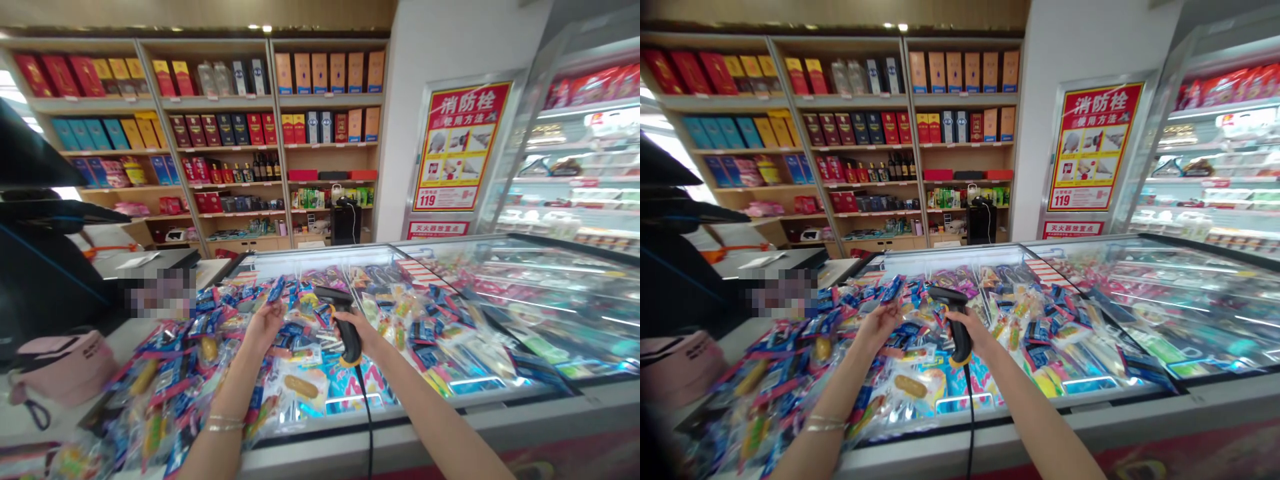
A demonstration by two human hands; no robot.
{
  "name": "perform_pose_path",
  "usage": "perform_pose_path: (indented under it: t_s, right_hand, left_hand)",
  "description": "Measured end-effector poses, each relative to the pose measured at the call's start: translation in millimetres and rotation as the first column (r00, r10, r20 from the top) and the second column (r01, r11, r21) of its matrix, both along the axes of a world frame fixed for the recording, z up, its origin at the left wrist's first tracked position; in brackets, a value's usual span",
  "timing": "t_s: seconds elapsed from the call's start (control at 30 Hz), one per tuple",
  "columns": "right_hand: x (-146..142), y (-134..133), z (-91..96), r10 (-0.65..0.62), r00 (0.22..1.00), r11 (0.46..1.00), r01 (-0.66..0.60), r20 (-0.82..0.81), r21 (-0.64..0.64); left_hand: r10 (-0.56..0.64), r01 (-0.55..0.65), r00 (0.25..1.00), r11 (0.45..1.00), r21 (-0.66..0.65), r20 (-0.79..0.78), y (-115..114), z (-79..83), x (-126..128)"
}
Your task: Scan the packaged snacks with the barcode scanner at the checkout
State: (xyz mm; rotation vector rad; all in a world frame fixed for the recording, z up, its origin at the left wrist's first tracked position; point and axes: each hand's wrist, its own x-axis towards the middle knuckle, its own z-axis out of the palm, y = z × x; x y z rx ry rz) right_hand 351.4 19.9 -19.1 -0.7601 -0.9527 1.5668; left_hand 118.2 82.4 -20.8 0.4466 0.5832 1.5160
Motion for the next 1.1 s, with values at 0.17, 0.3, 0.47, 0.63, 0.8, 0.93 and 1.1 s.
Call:
perform_pose_path:
  t_s: [0.17, 0.3, 0.47, 0.63, 0.8, 0.93, 1.1]
  right_hand:
    - [-3, -5, 0.0, 0.037, 0.997, 0.996, -0.032, -0.067, 0.083]
    - [-6, -10, 4.3, 0.067, 0.995, 0.989, -0.056, -0.069, 0.139]
    - [-7, -13, 5.1, 0.053, 0.998, 0.986, -0.057, 0.032, 0.158]
    - [-8, -15, 6.7, 0.003, 0.997, 0.988, -0.014, 0.073, 0.152]
    - [-6, -18, 10.4, 0.009, 0.996, 0.987, -0.022, 0.084, 0.161]
    - [-5, -17, 8.8, 0.033, 0.996, 0.982, -0.048, 0.082, 0.184]
    - [-4, -15, 7.1, 0.046, 0.995, 0.983, -0.061, 0.085, 0.174]
  left_hand:
    - [-0.011, 0.011, 1.0, 1.0, 0.006, -0.013, -8, 3.2, 13]
    - [-0.151, 0.156, 0.987, 0.983, 0.095, -0.052, -18, 10.0, 16]
    - [-0.189, 0.216, 0.967, 0.964, 0.153, -0.173, -24, 12.2, 18]
    - [-0.134, 0.172, 0.952, 0.978, 0.121, -0.277, -21, 6.1, 19]
    - [-0.148, 0.197, 0.95, 0.967, 0.162, -0.274, -20, 2.2, 18]
    - [-0.176, 0.225, 0.951, 0.958, 0.178, -0.253, -20, 2.3, 17]
    - [-0.181, 0.226, 0.954, 0.958, 0.175, -0.24, -21, 4.7, 17]
